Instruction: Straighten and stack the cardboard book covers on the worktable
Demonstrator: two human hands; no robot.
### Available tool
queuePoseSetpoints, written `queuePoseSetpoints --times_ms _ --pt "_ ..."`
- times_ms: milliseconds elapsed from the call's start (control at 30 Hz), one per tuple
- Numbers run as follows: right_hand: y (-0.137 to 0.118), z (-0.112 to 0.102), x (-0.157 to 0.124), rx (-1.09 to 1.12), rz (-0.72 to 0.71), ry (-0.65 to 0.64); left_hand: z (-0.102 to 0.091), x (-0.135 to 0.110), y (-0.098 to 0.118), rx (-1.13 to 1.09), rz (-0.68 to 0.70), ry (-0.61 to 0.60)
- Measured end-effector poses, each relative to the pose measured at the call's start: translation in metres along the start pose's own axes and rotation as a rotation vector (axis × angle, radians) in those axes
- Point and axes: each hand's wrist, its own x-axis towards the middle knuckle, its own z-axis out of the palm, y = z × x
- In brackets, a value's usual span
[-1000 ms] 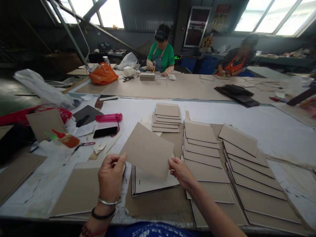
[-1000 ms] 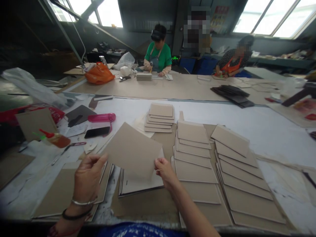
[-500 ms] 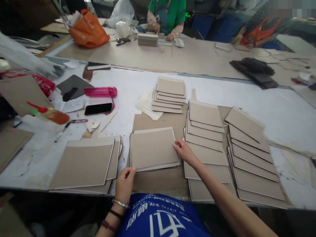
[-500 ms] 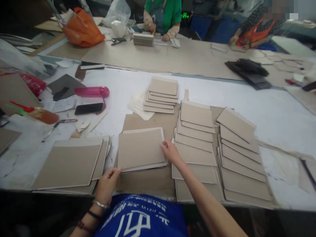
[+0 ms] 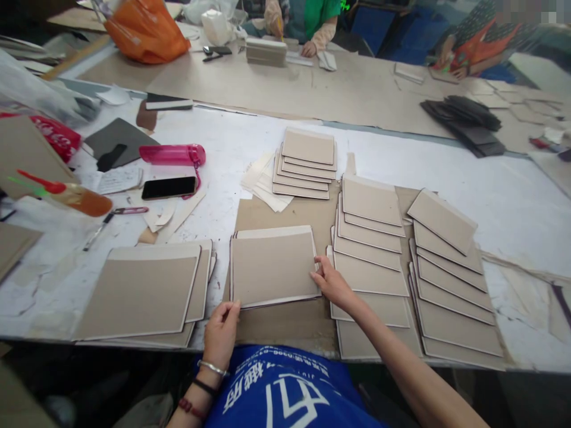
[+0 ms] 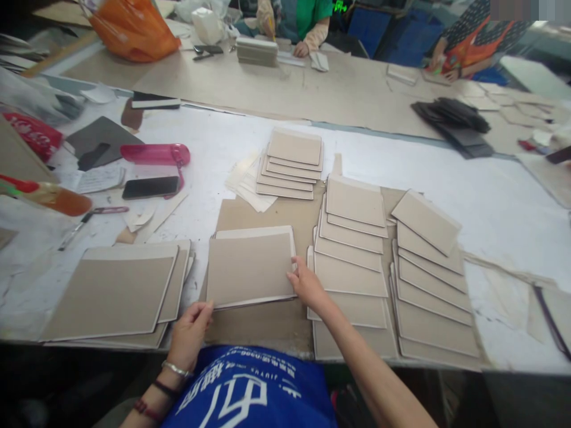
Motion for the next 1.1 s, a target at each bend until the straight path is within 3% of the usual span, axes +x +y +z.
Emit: queuePoseSetpoints --times_ms 400,867,1100 --pt "0.009 0.003 0.002 -0.036 -0.048 0.009 0.001 0.0 0.001 0.057 0.081 -0.05" --pt "0.023 0.009 0.003 -0.183 -0.096 0.054 0.003 0.003 0.004 0.209 0.223 0.008" --pt "0.028 0.009 0.003 -0.213 -0.111 0.058 0.003 0.005 0.002 0.268 0.253 -0.024"
